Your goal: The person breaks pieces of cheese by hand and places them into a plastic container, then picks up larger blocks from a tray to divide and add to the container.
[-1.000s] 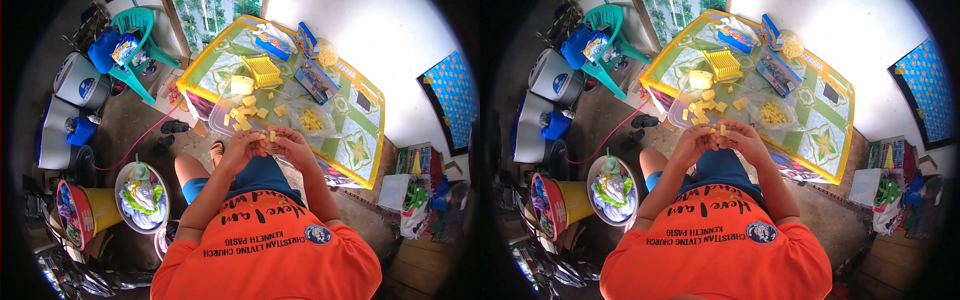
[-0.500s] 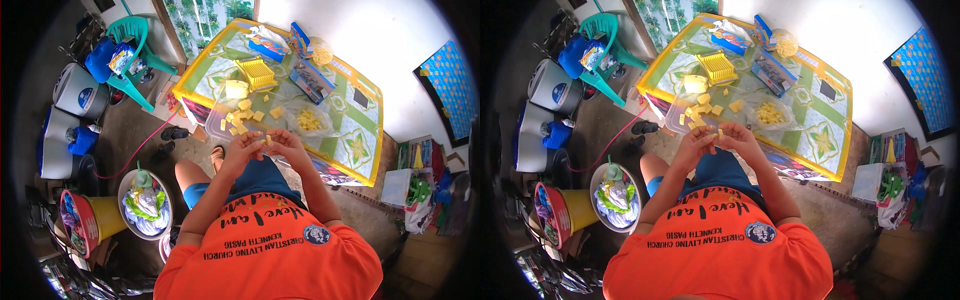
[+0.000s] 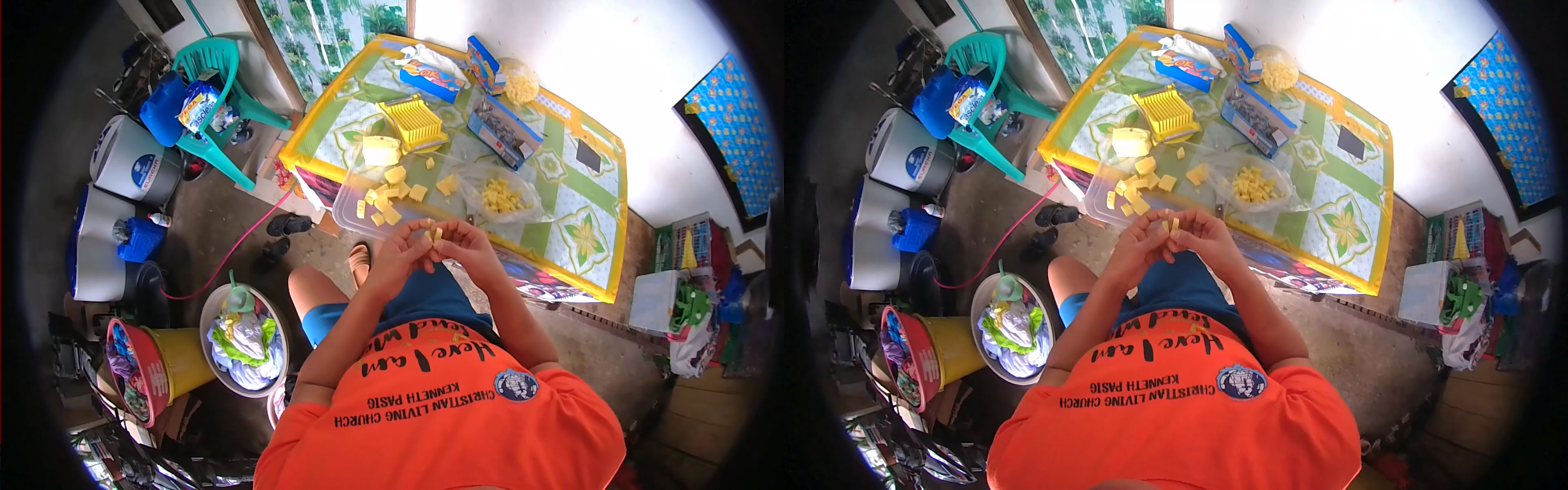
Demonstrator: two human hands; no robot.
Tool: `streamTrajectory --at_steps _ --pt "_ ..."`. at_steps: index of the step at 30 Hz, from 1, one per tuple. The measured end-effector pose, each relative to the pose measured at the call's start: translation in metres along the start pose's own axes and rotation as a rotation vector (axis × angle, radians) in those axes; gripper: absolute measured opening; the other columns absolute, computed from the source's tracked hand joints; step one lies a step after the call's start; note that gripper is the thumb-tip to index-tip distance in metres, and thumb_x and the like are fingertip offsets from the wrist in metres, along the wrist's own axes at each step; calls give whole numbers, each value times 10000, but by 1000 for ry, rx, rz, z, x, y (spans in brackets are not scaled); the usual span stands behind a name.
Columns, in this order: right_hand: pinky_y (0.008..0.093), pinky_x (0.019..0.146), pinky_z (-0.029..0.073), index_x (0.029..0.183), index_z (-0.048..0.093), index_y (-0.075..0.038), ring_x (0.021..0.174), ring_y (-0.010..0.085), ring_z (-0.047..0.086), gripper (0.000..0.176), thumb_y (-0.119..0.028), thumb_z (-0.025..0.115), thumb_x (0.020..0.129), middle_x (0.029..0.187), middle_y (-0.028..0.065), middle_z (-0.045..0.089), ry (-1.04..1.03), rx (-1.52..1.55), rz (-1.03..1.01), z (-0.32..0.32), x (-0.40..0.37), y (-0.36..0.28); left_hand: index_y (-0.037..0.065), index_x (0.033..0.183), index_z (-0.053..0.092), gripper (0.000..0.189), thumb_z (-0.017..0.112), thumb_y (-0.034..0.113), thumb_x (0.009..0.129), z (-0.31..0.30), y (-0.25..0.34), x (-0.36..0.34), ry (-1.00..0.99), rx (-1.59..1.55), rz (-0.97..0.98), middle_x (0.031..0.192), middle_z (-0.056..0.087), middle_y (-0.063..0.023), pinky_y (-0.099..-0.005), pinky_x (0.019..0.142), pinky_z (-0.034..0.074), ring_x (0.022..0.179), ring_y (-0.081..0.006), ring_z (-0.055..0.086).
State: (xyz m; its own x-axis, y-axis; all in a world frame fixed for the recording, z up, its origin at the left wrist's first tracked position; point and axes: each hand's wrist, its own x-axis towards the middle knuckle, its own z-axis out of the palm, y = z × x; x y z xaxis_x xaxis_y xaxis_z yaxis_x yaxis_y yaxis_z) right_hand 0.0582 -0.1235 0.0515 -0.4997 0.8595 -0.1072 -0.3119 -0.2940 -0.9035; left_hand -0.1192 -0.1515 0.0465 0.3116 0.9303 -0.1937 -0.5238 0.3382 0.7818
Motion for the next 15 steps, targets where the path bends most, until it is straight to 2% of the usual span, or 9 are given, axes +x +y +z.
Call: streamTrajectory --at_steps 8,13,15 --pt "244 704 496 1082 569 -14 776 95 593 235 -56 636 861 904 38 622 -3 89 15 -4 -3 8 55 1287 406 423 586 143 915 0 -6 1 7 57 -16 871 637 -74 -252 651 510 767 -144 621" --pt "247 685 498 1035 570 -23 766 106 601 205 -30 639 842 886 39 625 -30 145 -34 -10 -4 12 51 1296 404 439 591 165 915 1 -12 2 -7 61 -32 844 630 -72 -252 643 510 754 -147 621" --pt "250 679 500 1032 569 -27 771 111 605 210 -19 636 833 887 38 624 27 115 -46 -9 -4 8 47 1295 404 437 583 187 922 2 -12 1 6 70 -44 824 624 -72 -250 630 503 717 -144 607"
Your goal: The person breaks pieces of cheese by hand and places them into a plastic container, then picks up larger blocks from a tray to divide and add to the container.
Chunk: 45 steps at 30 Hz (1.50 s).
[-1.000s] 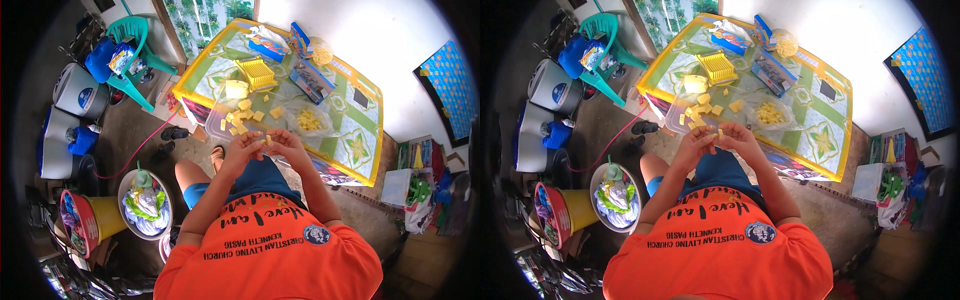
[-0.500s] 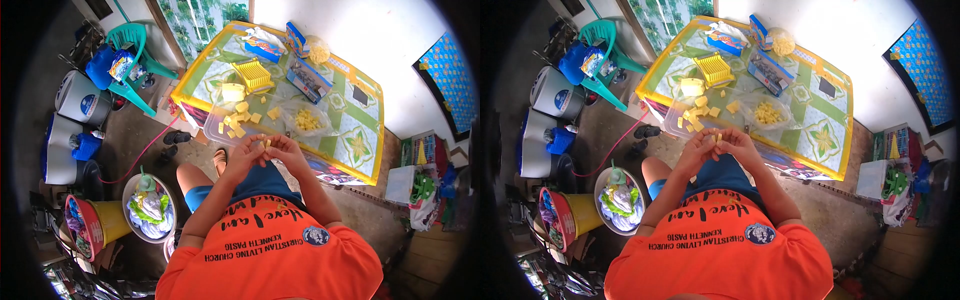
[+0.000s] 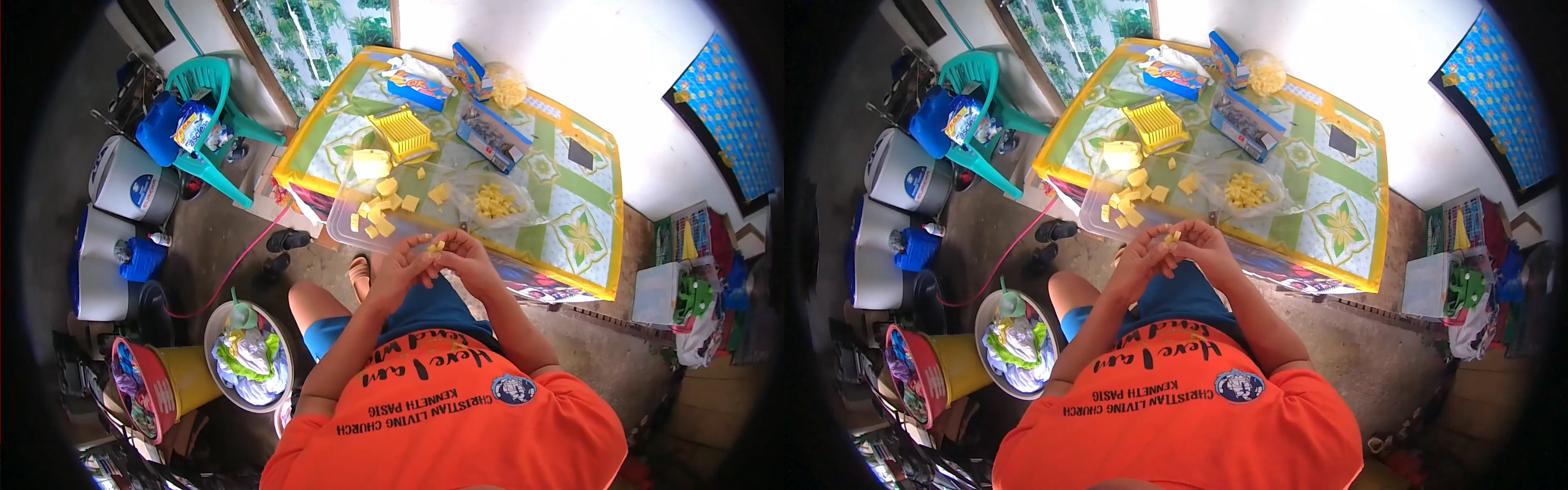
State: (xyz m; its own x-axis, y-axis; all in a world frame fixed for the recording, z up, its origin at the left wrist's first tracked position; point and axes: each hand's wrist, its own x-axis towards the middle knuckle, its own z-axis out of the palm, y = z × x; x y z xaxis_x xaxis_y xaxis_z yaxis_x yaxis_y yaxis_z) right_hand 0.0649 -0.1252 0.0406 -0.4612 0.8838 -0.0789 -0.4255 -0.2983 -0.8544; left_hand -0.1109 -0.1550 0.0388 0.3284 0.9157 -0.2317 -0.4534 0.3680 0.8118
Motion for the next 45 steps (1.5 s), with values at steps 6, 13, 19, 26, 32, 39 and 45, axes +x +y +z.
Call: streamTrajectory --at_steps 6,13,19,26,32,39,45 --pt "243 660 503 1030 583 -27 777 116 616 225 -26 636 811 911 35 619 331 -259 -149 -42 18 -22 44 1263 439 396 548 244 939 -4 3 -5 64 -58 -29 786 607 -69 -263 608 495 628 -134 566" --pt "249 658 503 1050 605 -13 743 121 620 287 -87 682 784 865 62 640 579 -733 -272 -113 40 -25 60 1194 505 305 547 191 923 -32 3 -18 159 -103 -12 765 597 -61 -287 615 507 638 -143 571" --pt "290 699 511 977 646 -10 731 164 642 228 -103 678 771 836 95 672 653 -1122 -387 -141 49 -19 41 1112 552 241 555 173 910 -53 0 -33 257 -192 19 738 601 -60 -289 582 512 614 -132 570" --pt "289 701 498 975 652 -20 756 172 648 191 -95 645 800 849 87 675 728 -1016 -449 -141 53 -22 43 1070 571 209 557 173 907 -69 -7 -43 247 -246 84 727 608 -75 -290 564 505 590 -142 573" --pt "307 697 490 1006 646 -32 746 193 637 209 -105 638 810 953 103 633 755 -1062 -503 -127 48 -15 49 1078 581 219 557 187 909 -73 -13 -51 274 -277 66 732 611 -74 -293 564 503 595 -144 580" --pt "407 771 487 1019 650 -52 867 301 618 271 -205 658 795 984 131 635 653 -1579 -460 -140 59 -9 66 1080 581 214 550 199 915 -73 -18 -61 288 -286 57 730 602 -64 -297 562 501 601 -146 578" --pt "385 782 497 1011 669 -62 889 286 638 296 -259 648 791 951 132 668 649 -1477 -182 -150 74 -16 81 1067 578 204 548 217 918 -69 -22 -69 301 -283 50 720 587 -54 -298 564 500 606 -140 574"
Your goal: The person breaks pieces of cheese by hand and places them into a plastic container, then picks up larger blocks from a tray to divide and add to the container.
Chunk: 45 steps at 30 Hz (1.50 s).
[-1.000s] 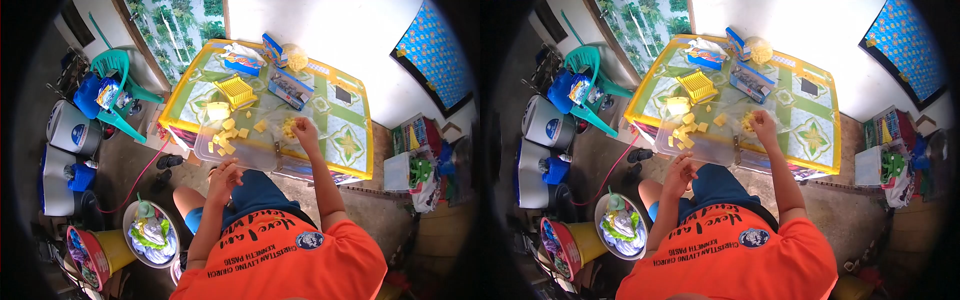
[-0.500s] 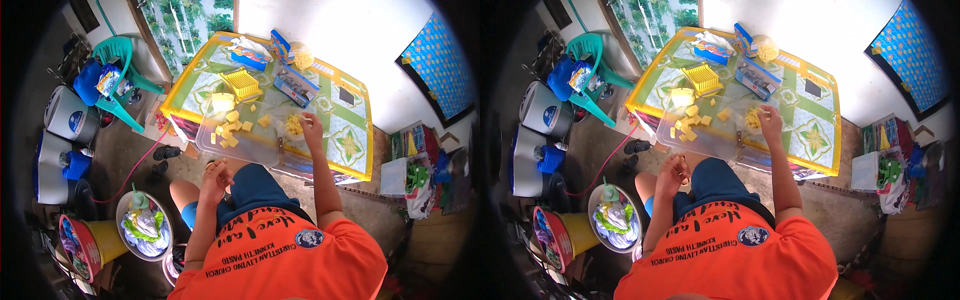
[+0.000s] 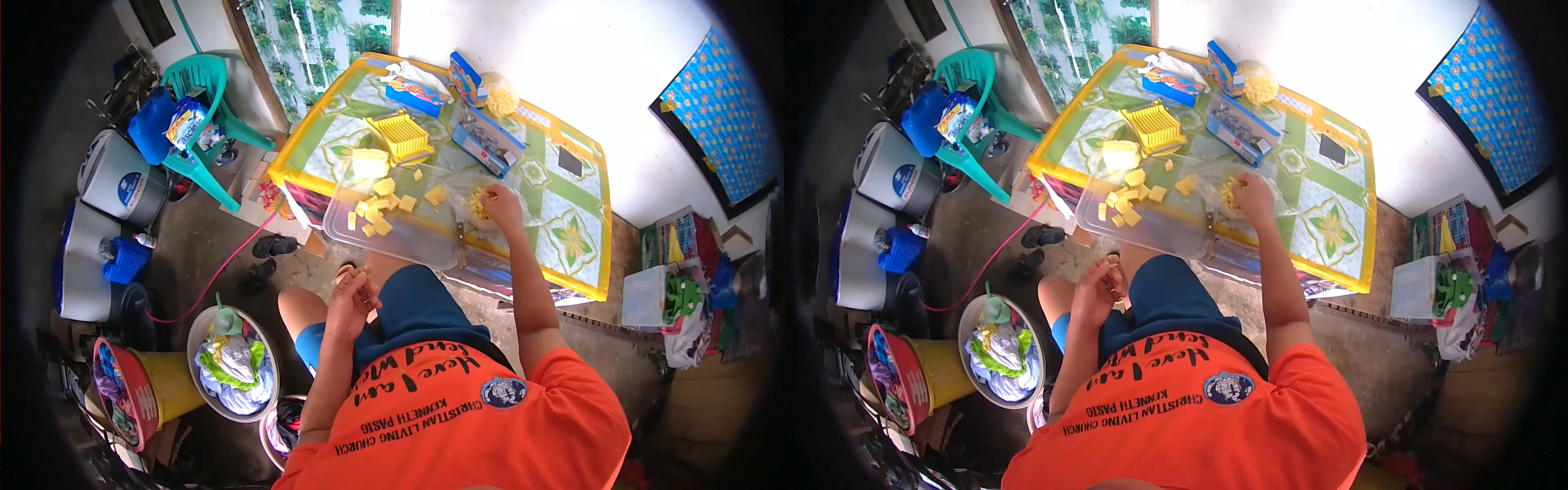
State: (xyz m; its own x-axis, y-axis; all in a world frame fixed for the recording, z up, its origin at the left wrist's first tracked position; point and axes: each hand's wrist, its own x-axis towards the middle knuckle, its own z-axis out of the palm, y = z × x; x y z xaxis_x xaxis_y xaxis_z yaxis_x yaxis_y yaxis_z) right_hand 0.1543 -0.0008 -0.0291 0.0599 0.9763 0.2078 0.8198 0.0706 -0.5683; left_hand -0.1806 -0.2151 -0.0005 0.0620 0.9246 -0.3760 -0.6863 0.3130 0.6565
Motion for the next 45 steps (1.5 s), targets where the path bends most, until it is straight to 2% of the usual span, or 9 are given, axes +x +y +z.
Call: streamTrajectory --at_steps 5,14,17,20,23,32,38,41,45 --pt "355 767 512 1007 681 -56 823 284 664 259 -206 607 809 896 149 689 -41 173 78 -8 1 5 81 1064 574 203 553 216 914 -1 -2 -5 25 -16 0 730 595 -49 -296 566 512 606 -134 577" --pt "352 845 487 1021 680 -65 968 288 624 293 -63 558 754 1042 149 656 -41 322 -41 -13 -11 19 76 1059 573 205 555 215 910 1 -14 -7 4 -12 -54 740 605 -43 -296 570 516 609 -135 578" --pt "355 831 491 1009 672 -48 963 284 618 283 -56 580 742 1015 141 655 -59 75 -242 -20 -21 11 83 1058 576 204 556 221 910 3 -14 -8 1 -1 -48 743 607 -40 -293 572 513 614 -134 576" --pt "350 791 504 991 666 -34 894 271 635 258 -67 622 739 979 129 661 -11 -5 -290 -16 -24 16 91 1058 579 204 559 232 911 -1 -15 -7 -8 1 -47 744 608 -35 -291 571 510 617 -132 575" --pt "336 747 514 962 666 -24 823 238 651 233 -101 667 742 949 124 669 -64 212 -68 -26 -27 1 96 1058 580 203 559 239 915 -2 -15 -9 16 1 -55 743 608 -29 -290 572 511 618 -129 575" --pt "266 692 511 931 650 -7 752 126 618 214 -57 714 733 863 54 667 -29 481 -78 -36 -35 -29 83 1078 560 222 549 242 923 -9 -20 -10 -9 -14 -44 752 606 -20 -286 575 509 629 -120 573" --pt "240 716 500 947 634 -13 762 94 600 202 -23 709 759 863 31 646 -198 826 -37 -43 -44 -62 69 1092 559 232 557 226 922 -5 -15 -10 36 10 -59 767 606 -34 -269 597 495 641 -119 568" --pt "224 714 487 953 630 -16 771 78 587 198 -19 711 772 874 27 638 -398 972 -19 -48 -63 -97 47 1099 570 249 574 217 917 9 -4 -6 10 248 -2 801 615 -45 -255 608 481 652 -106 561" --pt "222 711 472 953 636 -11 780 72 578 193 -39 719 781 890 22 638 -558 1052 -131 -50 -89 -145 24 1058 607 243 593 219 915 44 24 -4 -112 409 156 845 627 -40 -229 634 455 709 -80 551"
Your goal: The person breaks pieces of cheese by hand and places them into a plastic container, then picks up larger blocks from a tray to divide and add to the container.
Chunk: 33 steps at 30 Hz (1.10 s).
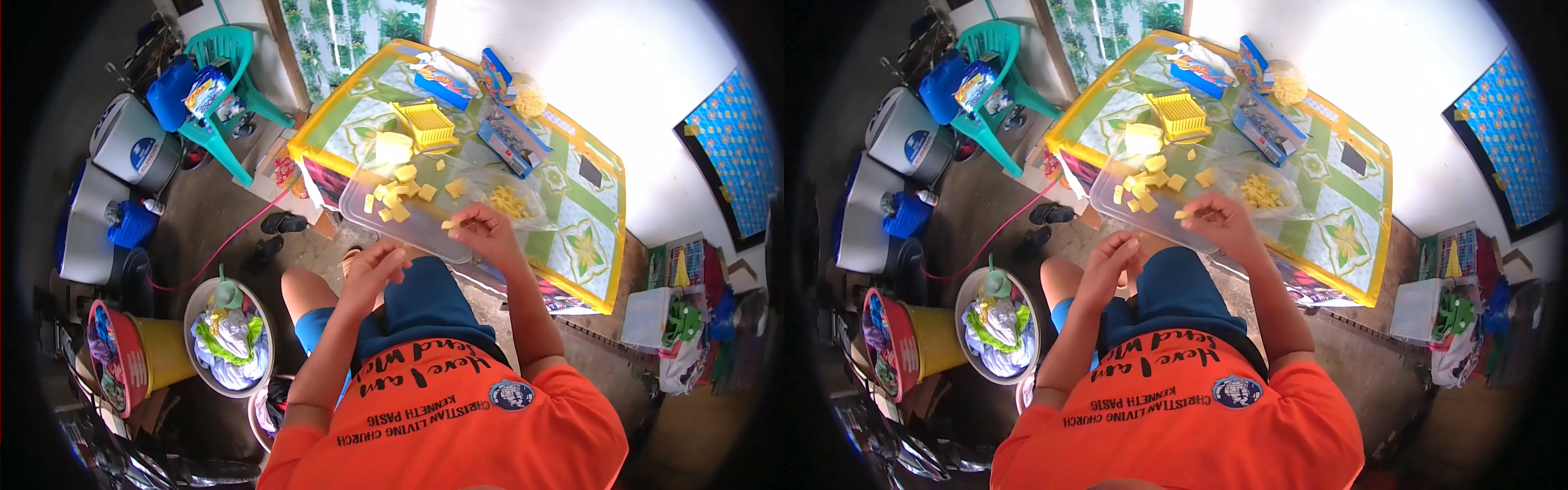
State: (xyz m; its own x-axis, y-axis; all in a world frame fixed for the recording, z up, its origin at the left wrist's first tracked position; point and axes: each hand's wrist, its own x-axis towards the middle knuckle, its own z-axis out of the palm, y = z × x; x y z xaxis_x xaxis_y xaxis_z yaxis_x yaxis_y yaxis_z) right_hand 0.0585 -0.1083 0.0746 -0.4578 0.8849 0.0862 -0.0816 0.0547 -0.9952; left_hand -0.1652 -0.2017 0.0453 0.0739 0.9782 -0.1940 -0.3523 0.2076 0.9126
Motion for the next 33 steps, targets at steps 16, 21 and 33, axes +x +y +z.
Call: streamTrajectory --at_steps 16,21,33 --pt "250 755 481 985 629 -1 835 98 598 179 -76 685 831 922 34 633 -238 -92 -101 33 -11 -22 8 928 648 131 636 131 886 18 28 2 -156 -9 121 828 640 -30 -218 669 454 749 -75 563" --pt "243 769 496 989 608 15 864 94 600 144 -44 644 863 942 42 618 -250 42 -38 35 -12 -18 2 904 649 108 630 106 881 19 21 3 -165 -60 134 814 641 -40 -220 674 459 744 -85 569" --pt "232 770 491 986 596 9 880 91 587 134 -13 636 861 947 42 606 -288 272 65 39 -9 -16 4 903 654 117 622 115 884 18 19 2 -175 -112 156 798 640 -51 -237 671 467 736 -103 576"
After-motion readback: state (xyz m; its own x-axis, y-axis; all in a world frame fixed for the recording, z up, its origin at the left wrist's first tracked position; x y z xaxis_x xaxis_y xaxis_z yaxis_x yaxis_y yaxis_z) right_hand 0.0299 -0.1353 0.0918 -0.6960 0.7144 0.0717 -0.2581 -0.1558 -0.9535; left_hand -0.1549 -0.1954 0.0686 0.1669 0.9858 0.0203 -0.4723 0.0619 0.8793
